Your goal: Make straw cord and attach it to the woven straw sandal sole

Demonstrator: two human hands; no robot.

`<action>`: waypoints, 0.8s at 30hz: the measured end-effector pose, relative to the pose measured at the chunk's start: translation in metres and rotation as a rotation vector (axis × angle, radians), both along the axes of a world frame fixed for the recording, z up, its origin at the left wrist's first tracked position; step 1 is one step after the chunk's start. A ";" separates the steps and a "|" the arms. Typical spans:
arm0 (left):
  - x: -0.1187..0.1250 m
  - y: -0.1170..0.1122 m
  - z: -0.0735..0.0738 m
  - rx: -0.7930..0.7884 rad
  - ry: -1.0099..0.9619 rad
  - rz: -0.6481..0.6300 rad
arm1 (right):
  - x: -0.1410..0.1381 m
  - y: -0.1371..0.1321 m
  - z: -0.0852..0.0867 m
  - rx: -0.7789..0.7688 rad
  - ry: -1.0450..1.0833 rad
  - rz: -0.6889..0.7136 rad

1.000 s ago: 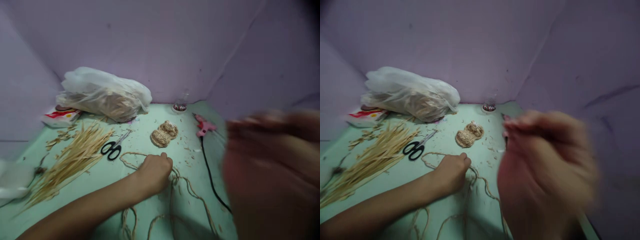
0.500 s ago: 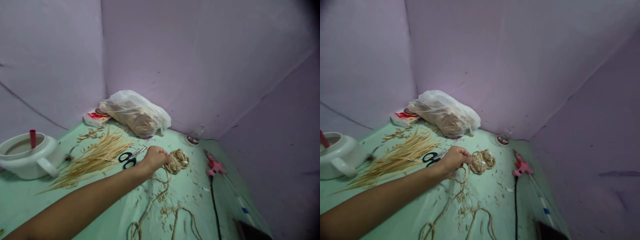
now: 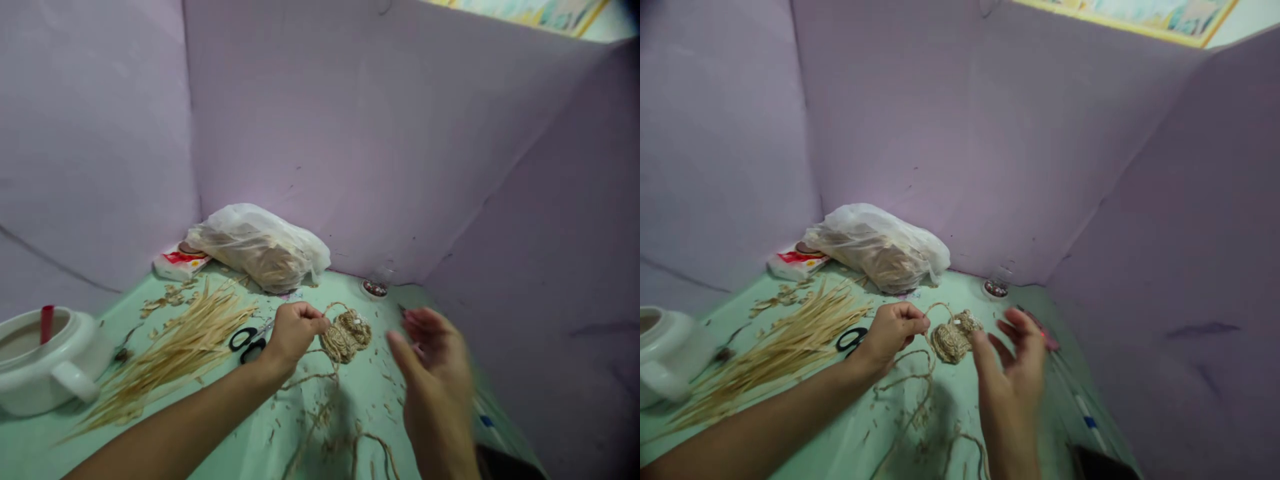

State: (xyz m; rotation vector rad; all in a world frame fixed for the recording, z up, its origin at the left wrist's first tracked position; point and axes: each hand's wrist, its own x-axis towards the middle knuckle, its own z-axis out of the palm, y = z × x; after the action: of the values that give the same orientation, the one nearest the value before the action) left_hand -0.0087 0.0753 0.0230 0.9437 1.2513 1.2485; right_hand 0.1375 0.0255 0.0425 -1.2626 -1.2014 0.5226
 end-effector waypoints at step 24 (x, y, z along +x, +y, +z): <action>0.001 0.000 0.003 0.118 0.360 -0.323 | -0.002 0.032 -0.037 -0.277 0.194 0.287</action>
State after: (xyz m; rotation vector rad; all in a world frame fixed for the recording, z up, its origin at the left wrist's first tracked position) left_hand -0.0081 0.0755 0.0256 1.4425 1.2434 0.9304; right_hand 0.1354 0.0579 0.0054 -1.2413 -1.1790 1.0279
